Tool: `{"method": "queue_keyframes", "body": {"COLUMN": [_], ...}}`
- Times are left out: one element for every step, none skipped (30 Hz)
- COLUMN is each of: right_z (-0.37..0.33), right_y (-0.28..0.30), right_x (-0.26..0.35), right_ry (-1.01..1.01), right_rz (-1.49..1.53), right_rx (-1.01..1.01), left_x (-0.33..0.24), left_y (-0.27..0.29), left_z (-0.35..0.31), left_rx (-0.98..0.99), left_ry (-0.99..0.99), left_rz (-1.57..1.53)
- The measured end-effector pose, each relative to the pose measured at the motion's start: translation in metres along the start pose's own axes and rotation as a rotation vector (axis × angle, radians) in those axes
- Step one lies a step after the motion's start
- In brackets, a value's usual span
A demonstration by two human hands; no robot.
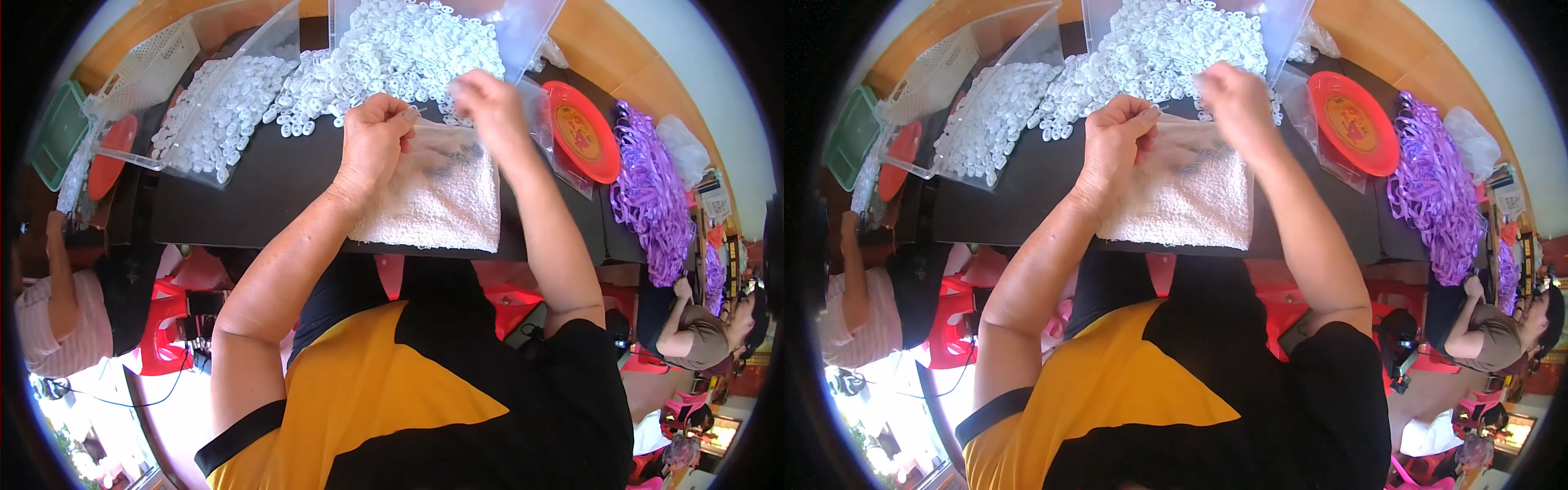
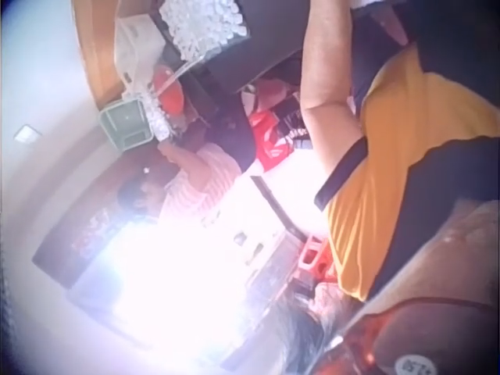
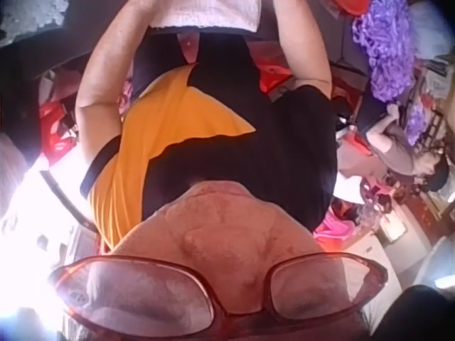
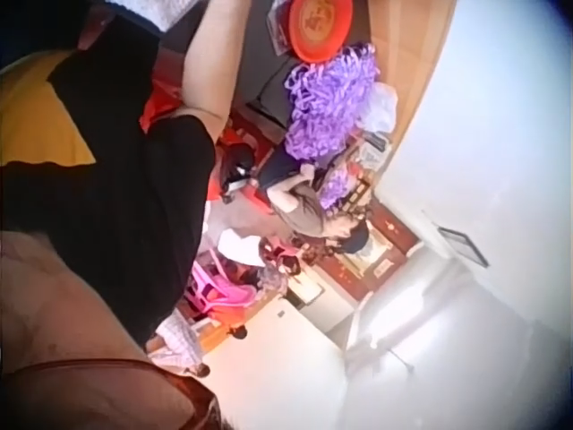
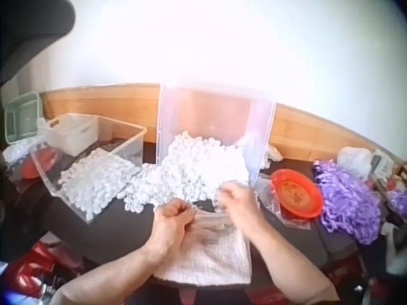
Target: Sorting and inspecting small white plastic components on a table in a workshop.
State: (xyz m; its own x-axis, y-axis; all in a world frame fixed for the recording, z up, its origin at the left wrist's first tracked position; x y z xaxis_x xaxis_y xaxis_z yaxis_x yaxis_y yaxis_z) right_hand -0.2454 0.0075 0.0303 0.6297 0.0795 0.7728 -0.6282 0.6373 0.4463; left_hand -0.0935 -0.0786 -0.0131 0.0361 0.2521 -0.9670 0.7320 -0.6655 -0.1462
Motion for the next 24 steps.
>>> {"method": "queue_keyframes", "body": {"right_z": [0.009, 0.016, 0.022, 0.025, 0.027, 0.028, 0.028, 0.026, 0.024, 0.024, 0.025, 0.025, 0.026, 0.026, 0.026, 0.026, 0.022, 0.016, 0.009, -0.002, -0.01, -0.017, -0.025, -0.027], "right_y": [0.024, 0.044, 0.052, 0.053, 0.049, 0.042, 0.042, 0.032, 0.024, 0.018, 0.017, 0.016, 0.016, 0.017, 0.02, 0.022, 0.018, 0.01, 0.002, -0.015, -0.028, -0.04, -0.05, -0.054], "right_x": [-0.002, 0.0, -0.008, -0.02, -0.029, -0.045, -0.051, -0.049, -0.048, -0.045, -0.044, -0.041, -0.04, -0.04, -0.038, -0.037, -0.033, -0.021, -0.007, 0.017, 0.027, 0.036, 0.038, 0.046], "right_ry": [0.04, 0.079, 0.083, 0.074, 0.063, -0.01, -0.007, -0.007, -0.008, -0.002, 0.002, 0.014, 0.025, 0.029, 0.048, 0.065, 0.065, 0.051, 0.033, 0.035, 0.092, 0.149, 0.1, 0.23], "right_rz": [-0.247, -0.495, -0.5, -0.666, -0.835, -0.838, -0.842, -0.88, -0.917, -0.934, -0.933, -0.927, -0.922, -0.922, -0.804, -0.687, -0.68, -0.395, -0.111, -0.019, 0.006, 0.031, -0.029, -0.142], "right_rx": [-0.016, -0.033, -0.033, 0.043, 0.12, 0.213, 0.212, 0.244, 0.276, 0.306, 0.309, 0.298, 0.286, 0.289, 0.257, 0.225, 0.231, 0.19, 0.145, 0.179, 0.202, 0.226, 0.273, 0.263], "left_x": [-0.001, -0.002, -0.005, -0.003, 0.001, 0.001, 0.001, 0.0, -0.001, -0.001, -0.002, -0.002, -0.002, -0.001, 0.0, -0.001, -0.004, -0.005, -0.003, -0.001, -0.005, -0.007, -0.007, -0.007], "left_y": [0.002, 0.003, 0.004, 0.005, 0.005, 0.005, 0.003, 0.003, 0.004, 0.005, 0.004, 0.003, 0.003, 0.003, 0.003, 0.002, 0.003, 0.005, 0.01, 0.013, 0.02, 0.027, 0.031, 0.032], "left_z": [-0.001, -0.001, -0.003, -0.004, -0.003, -0.002, 0.0, -0.001, -0.003, -0.004, -0.003, -0.003, -0.003, -0.003, -0.002, -0.001, -0.002, -0.003, -0.002, -0.002, -0.002, -0.003, -0.002, 0.0], "left_rx": [0.0, 0.002, 0.003, -0.003, -0.006, -0.004, 0.008, 0.01, 0.008, 0.0, 0.007, 0.015, 0.013, 0.016, 0.021, 0.019, 0.016, 0.012, -0.008, -0.019, -0.08, -0.142, -0.148, -0.151], "left_ry": [0.0, 0.0, -0.003, 0.045, 0.094, 0.09, 0.077, 0.067, 0.062, 0.063, 0.061, 0.059, 0.06, 0.068, 0.077, 0.077, 0.056, 0.036, 0.019, 0.024, -0.004, -0.033, -0.042, -0.043], "left_rz": [-0.024, -0.047, -0.052, -0.061, -0.072, -0.076, -0.063, -0.049, -0.049, -0.052, -0.057, -0.061, -0.062, -0.067, -0.071, -0.072, -0.089, -0.108, -0.162, -0.161, -0.234, -0.308, -0.313, -0.312]}}
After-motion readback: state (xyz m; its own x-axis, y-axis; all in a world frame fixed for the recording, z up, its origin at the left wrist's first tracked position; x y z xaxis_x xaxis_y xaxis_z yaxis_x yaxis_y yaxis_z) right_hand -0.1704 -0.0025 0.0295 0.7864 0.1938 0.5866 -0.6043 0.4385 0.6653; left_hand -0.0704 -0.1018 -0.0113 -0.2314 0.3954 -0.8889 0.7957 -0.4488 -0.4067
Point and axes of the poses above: each hand's wrist, its own z-axis towards the middle knuckle, its own y-axis out of the back of the hand, x = y × z, the point moved 10 cm from there along z, towards the middle knuckle, and after that the axes turned 12 degrees about y, right-handed, at the moved point
